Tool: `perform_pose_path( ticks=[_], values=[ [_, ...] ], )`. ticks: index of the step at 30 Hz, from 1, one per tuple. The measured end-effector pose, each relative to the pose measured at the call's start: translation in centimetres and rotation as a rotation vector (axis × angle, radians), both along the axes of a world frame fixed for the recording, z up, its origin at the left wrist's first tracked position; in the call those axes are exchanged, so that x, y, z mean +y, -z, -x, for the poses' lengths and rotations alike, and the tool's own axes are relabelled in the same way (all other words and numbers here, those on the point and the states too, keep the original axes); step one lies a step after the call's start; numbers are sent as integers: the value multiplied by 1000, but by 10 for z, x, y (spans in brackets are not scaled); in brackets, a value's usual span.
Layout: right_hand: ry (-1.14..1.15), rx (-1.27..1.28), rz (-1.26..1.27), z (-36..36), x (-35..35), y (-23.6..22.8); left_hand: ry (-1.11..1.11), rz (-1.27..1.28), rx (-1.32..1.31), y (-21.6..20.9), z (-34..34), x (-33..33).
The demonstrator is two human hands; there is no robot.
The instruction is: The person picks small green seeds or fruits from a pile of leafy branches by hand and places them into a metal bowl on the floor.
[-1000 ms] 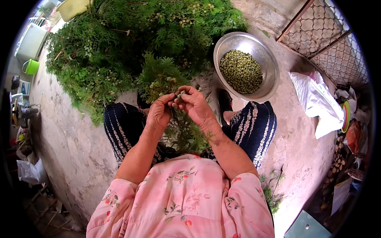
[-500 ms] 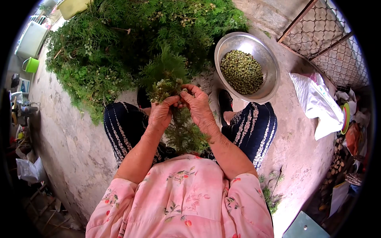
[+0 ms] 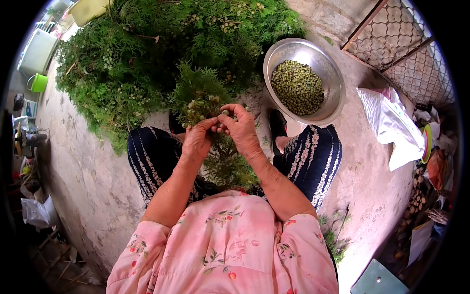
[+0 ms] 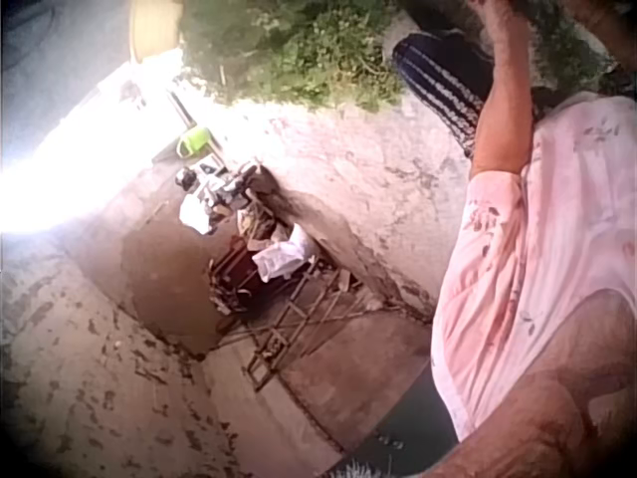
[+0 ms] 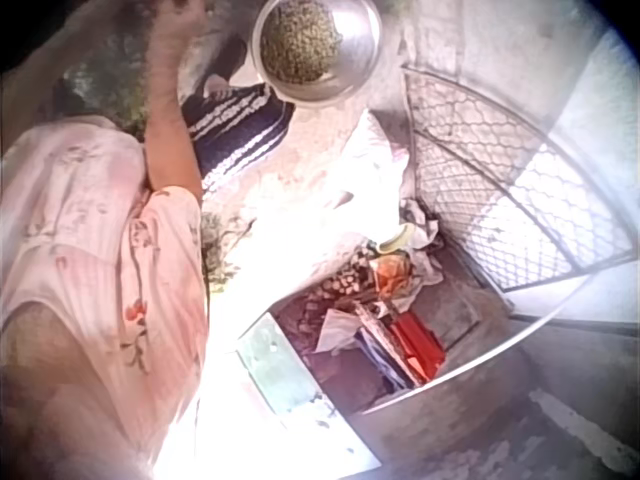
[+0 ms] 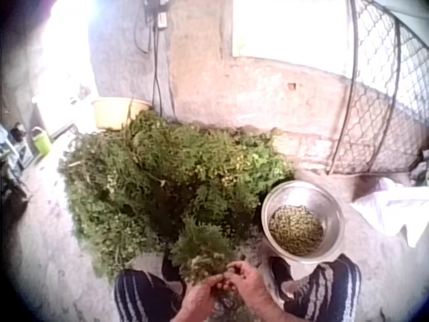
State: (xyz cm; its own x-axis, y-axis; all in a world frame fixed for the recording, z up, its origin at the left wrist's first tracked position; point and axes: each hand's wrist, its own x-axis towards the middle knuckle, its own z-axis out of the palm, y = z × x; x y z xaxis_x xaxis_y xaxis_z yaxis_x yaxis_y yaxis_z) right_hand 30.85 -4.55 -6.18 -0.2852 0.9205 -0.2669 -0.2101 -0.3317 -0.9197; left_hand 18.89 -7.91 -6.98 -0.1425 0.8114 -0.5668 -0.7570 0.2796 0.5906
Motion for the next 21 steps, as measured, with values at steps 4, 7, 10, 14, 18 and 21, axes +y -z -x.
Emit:
perform_pose_path(
  ticks=[4, 7, 10, 14, 18, 21],
  values=[
    [39, 425, 286, -9, 4, 5, -36, 31, -148, -1, 4, 5],
    [23, 514, 325, -18, 9, 4, -44, 30, -151, -6, 4, 5],
    [75, 479, 362, -14, 10, 0, -15, 2, -174, -7, 3, 4],
    [48, 310, 296, -13, 11, 13, 24, 57, -153, -9, 1, 3],
    [19, 295, 243, -7, 10, 9, 77, 90, -150, -2, 5, 0],
    [-14, 266, 161, -9, 11, 5, 62, 131, -103, -6, 1, 0]
  ],
)
